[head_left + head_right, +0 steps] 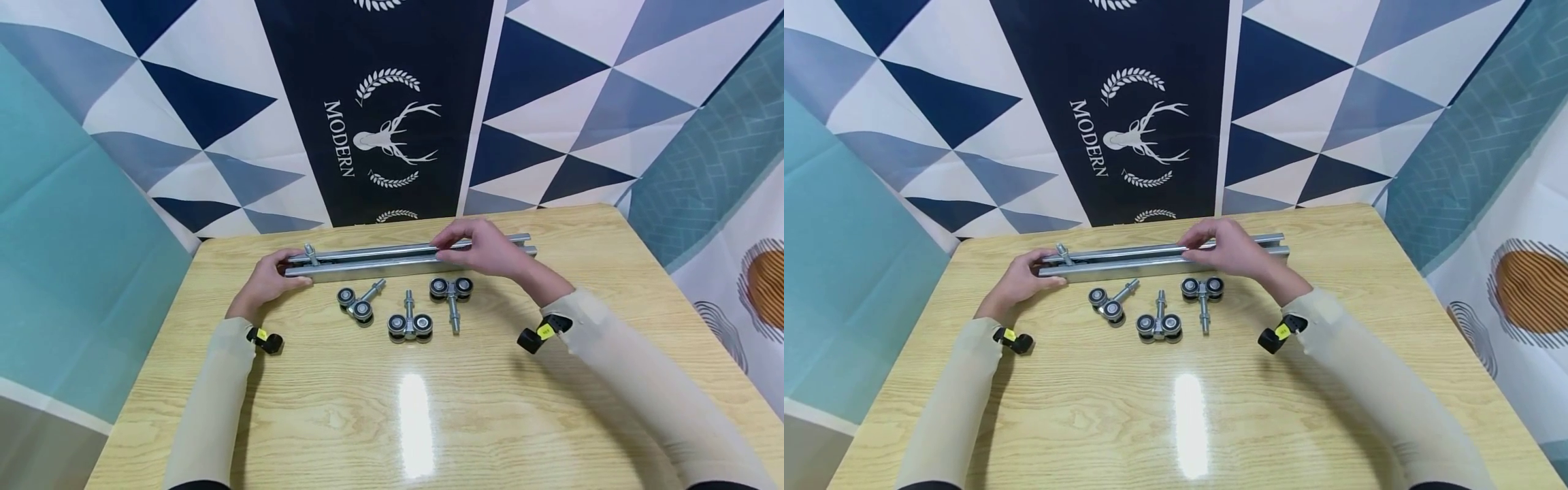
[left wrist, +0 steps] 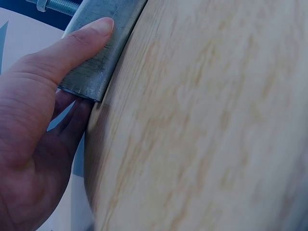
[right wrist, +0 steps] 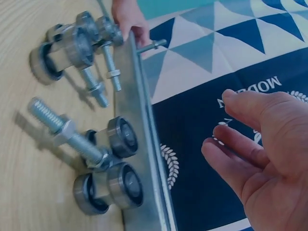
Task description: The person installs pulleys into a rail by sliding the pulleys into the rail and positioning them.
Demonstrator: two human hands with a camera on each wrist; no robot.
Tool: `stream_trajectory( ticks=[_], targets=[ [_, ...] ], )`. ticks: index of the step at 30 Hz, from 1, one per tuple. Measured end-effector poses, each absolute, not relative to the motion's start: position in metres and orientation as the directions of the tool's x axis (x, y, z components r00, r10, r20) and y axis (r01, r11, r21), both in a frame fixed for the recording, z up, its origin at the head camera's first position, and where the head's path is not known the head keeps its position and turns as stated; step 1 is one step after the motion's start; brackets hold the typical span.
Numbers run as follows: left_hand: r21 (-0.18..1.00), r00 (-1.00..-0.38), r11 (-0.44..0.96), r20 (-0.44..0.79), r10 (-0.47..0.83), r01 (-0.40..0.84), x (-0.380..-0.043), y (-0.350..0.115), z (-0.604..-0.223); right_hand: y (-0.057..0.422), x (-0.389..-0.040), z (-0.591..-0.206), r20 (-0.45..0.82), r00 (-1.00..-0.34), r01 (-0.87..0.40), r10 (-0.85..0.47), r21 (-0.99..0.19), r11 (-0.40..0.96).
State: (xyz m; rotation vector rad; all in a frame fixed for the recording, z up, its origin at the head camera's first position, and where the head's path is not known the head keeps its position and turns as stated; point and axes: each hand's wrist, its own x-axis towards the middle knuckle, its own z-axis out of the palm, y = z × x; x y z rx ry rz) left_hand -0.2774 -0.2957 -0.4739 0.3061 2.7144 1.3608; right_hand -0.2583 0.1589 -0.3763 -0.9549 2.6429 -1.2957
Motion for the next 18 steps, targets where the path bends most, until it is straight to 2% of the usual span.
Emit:
stream_trajectory(
  ticks=[5,12,18],
  targets=[
    [0.798,-0.976,0.587,0.007,0.218,0.137,-0.277,-0.295,-0.472,0.162,-0.252,-0.385,0.225,-0.777,-0.536,-0.588,-0.726,0.431],
    [0.799,-0.978,0.588,-0.003,0.211,0.124,-0.276,-0.294,-0.472,0.165,-0.241,-0.398,0.171,-0.702,-0.563,-0.692,-0.729,0.391],
    [0.804,-0.977,0.581,0.002,0.212,0.127,-0.275,-0.294,-0.472,0.166,-0.232,-0.405,0.162,-0.657,-0.627,-0.737,-0.661,0.413]
  ],
)
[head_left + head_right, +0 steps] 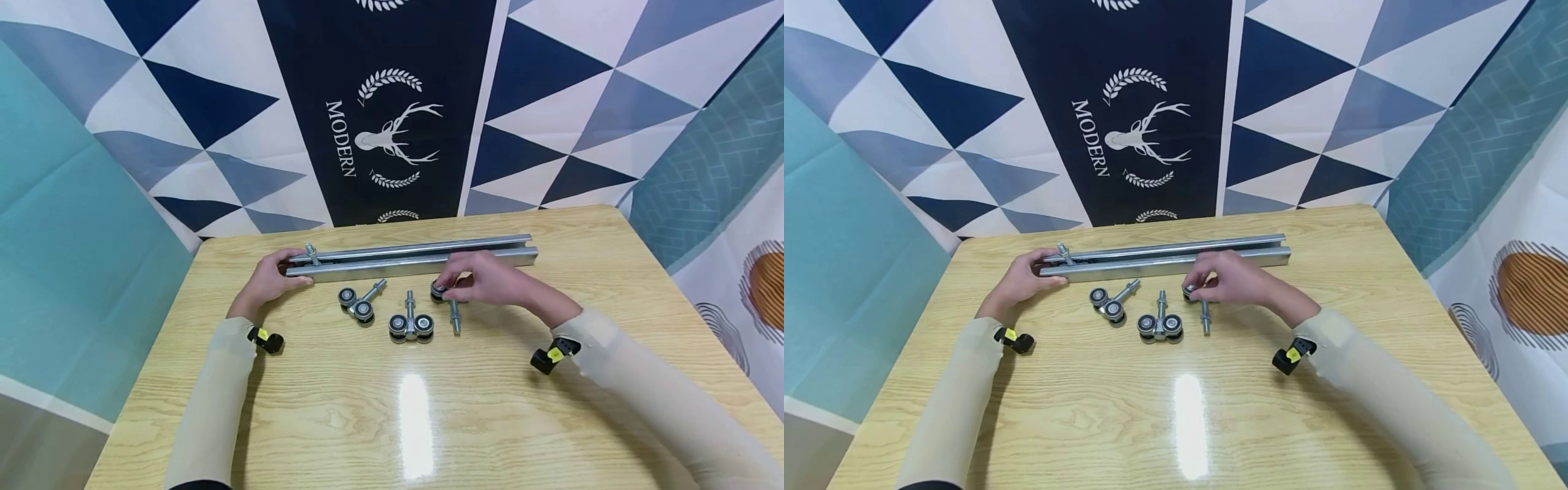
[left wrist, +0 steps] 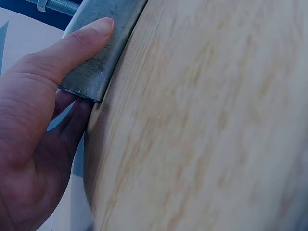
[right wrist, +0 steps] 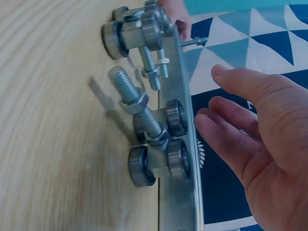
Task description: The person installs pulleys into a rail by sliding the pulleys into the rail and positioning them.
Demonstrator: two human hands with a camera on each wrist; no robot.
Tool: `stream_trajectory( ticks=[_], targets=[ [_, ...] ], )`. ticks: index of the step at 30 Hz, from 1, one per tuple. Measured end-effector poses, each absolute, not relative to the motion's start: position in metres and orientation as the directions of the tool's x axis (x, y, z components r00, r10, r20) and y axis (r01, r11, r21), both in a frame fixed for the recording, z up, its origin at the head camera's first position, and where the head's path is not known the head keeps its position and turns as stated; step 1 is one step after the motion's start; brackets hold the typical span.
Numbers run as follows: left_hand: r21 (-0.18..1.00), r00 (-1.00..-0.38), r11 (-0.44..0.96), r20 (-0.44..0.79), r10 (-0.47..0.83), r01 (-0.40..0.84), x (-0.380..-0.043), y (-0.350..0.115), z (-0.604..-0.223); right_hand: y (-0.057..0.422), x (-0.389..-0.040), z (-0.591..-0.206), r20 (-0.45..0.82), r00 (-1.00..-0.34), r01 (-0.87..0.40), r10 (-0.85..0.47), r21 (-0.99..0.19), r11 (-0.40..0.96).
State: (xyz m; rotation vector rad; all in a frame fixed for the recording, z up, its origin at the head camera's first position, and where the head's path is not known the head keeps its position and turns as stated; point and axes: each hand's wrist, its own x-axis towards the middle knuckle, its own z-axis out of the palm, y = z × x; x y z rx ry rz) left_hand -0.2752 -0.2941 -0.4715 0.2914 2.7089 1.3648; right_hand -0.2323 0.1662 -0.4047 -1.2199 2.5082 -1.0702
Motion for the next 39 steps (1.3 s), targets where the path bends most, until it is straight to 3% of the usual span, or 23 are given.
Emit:
stream_trajectory(
  ticks=[11,19,39],
  targets=[
    [0.800,-0.979,0.588,-0.006,0.205,0.118,-0.277,-0.296,-0.473,0.165,-0.218,-0.414,0.076,-0.582,-0.736,-0.810,-0.474,0.484],
    [0.799,-0.979,0.591,-0.014,0.201,0.110,-0.276,-0.295,-0.472,0.162,-0.205,-0.418,0.111,-0.482,-0.864,-0.869,-0.226,0.451],
    [0.809,-0.978,0.578,-0.016,0.209,0.110,-0.278,-0.297,-0.474,0.163,-0.200,-0.431,0.105,-0.367,-0.930,-0.924,-0.069,0.361]
  ],
)
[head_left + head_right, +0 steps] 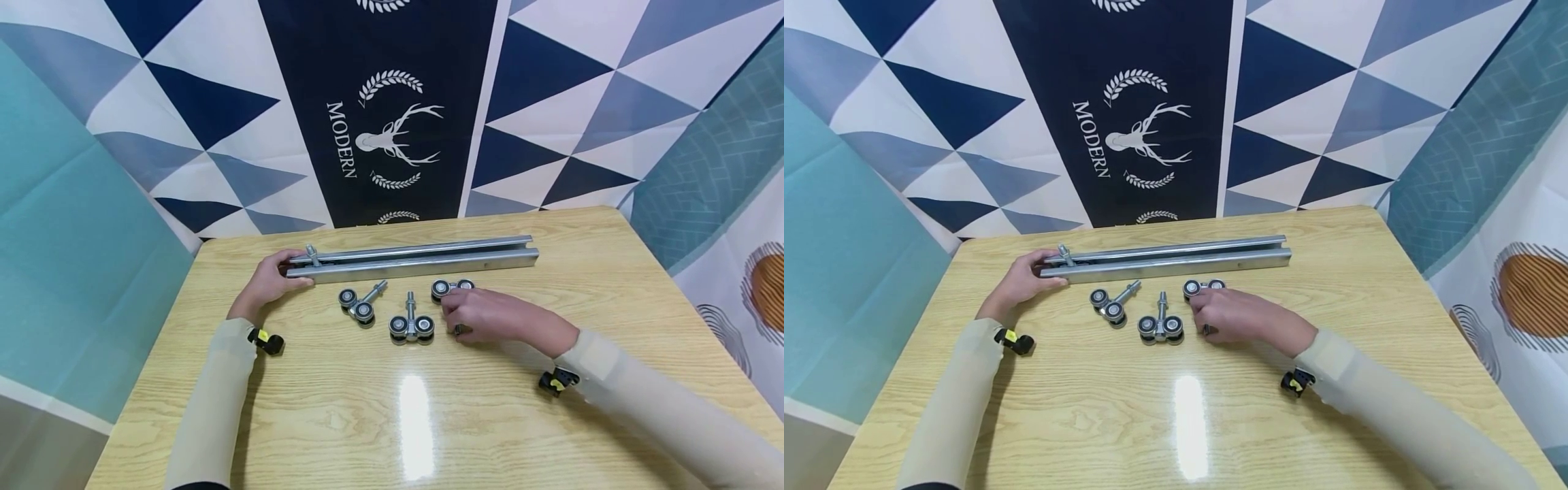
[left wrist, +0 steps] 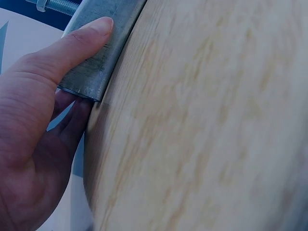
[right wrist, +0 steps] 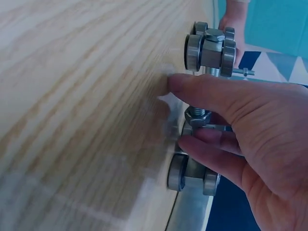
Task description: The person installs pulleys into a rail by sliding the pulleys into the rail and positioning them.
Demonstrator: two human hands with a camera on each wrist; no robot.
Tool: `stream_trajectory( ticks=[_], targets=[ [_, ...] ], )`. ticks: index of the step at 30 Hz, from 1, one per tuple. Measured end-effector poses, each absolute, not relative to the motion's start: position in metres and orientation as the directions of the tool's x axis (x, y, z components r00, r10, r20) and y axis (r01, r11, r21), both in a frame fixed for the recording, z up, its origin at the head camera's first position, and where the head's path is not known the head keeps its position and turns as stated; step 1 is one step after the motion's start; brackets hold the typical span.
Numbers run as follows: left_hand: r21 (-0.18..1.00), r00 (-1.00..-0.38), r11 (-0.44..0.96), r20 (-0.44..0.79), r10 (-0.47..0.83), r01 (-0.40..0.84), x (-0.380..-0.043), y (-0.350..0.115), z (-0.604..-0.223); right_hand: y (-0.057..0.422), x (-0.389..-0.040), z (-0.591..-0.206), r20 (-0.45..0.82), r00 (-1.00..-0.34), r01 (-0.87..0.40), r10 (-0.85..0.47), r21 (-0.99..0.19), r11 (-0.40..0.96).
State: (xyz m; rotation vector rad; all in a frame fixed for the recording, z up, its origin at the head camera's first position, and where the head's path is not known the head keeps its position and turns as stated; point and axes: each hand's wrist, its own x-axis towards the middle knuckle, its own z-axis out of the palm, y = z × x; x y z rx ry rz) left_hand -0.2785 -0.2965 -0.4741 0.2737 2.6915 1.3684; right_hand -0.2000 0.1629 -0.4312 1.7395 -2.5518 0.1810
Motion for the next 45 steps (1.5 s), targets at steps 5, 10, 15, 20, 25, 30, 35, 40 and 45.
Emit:
stream_trajectory(
  ticks=[5,10,15,20,25,30,35,40,45],
  targets=[
    [0.810,-0.976,0.573,-0.003,0.216,0.125,-0.278,-0.297,-0.474,0.164,-0.201,-0.435,0.136,-0.359,-0.933,-0.924,-0.077,0.351],
    [0.811,-0.976,0.572,-0.007,0.216,0.121,-0.278,-0.297,-0.474,0.163,-0.202,-0.435,0.141,-0.351,-0.936,-0.926,-0.074,0.344],
    [0.806,-0.977,0.579,-0.005,0.215,0.123,-0.278,-0.297,-0.474,0.164,-0.201,-0.431,0.118,-0.367,-0.929,-0.923,-0.088,0.358],
    [0.803,-0.976,0.582,0.002,0.218,0.132,-0.277,-0.296,-0.472,0.165,-0.200,-0.424,0.094,-0.385,-0.920,-0.918,-0.114,0.374],
    [0.796,-0.976,0.591,-0.001,0.217,0.131,-0.277,-0.295,-0.470,0.165,-0.199,-0.419,0.076,-0.377,-0.921,-0.923,-0.136,0.365],
    [0.793,-0.977,0.596,-0.006,0.213,0.125,-0.276,-0.295,-0.471,0.167,-0.199,-0.412,0.093,-0.368,-0.920,-0.925,-0.179,0.348],
    [0.794,-0.977,0.594,-0.003,0.215,0.128,-0.276,-0.296,-0.473,0.171,-0.201,-0.402,0.075,-0.410,-0.881,-0.909,-0.289,0.374],
    [0.798,-0.977,0.589,-0.003,0.213,0.126,-0.276,-0.296,-0.474,0.173,-0.204,-0.397,0.074,-0.433,-0.852,-0.898,-0.360,0.381],
    [0.804,-0.977,0.582,-0.003,0.211,0.123,-0.275,-0.297,-0.475,0.176,-0.209,-0.395,0.112,-0.474,-0.826,-0.873,-0.399,0.397]
  ],
)
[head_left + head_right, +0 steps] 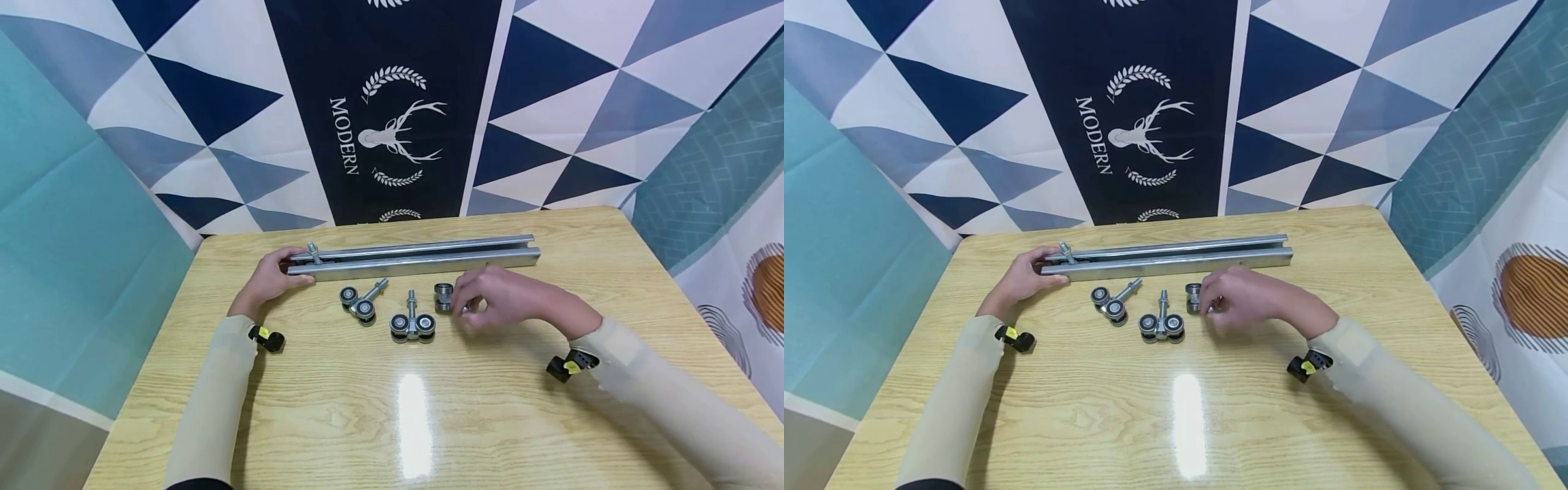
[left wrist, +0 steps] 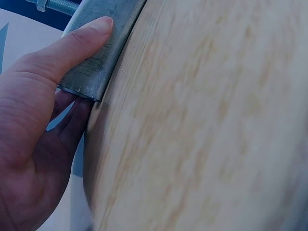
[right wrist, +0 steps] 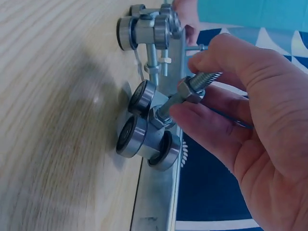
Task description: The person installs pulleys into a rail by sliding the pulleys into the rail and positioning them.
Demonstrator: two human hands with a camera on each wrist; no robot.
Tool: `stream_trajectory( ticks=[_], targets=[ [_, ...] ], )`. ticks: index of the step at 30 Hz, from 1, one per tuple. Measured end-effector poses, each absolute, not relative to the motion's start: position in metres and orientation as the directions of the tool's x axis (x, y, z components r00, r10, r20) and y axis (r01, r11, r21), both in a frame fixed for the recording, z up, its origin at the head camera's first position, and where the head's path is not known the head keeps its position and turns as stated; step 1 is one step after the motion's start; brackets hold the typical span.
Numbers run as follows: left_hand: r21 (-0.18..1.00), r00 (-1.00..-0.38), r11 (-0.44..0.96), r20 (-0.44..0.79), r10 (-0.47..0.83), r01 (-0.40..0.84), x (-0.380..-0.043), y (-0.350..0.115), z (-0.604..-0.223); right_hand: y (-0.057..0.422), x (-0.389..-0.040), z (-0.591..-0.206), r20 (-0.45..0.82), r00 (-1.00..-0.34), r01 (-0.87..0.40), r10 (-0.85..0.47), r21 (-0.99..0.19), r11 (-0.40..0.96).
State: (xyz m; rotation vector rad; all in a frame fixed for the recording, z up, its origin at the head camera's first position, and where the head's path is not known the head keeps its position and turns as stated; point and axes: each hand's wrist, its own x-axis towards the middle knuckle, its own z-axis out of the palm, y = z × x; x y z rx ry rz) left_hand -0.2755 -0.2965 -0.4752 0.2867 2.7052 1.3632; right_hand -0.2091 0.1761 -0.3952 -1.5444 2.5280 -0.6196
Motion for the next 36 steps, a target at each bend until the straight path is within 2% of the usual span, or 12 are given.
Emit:
stream_trajectory(
  ticks=[12,25,36],
  targets=[
    [0.805,-0.977,0.580,-0.002,0.213,0.125,-0.277,-0.297,-0.478,0.182,-0.225,-0.396,0.187,-0.593,-0.762,-0.783,-0.446,0.470],
    [0.798,-0.977,0.589,-0.002,0.215,0.128,-0.276,-0.296,-0.477,0.183,-0.233,-0.400,0.154,-0.724,-0.638,-0.673,-0.519,0.568],
    [0.796,-0.977,0.590,0.004,0.213,0.132,-0.275,-0.296,-0.474,0.166,-0.230,-0.389,0.109,-0.839,-0.529,-0.533,-0.394,0.751]
  ],
)
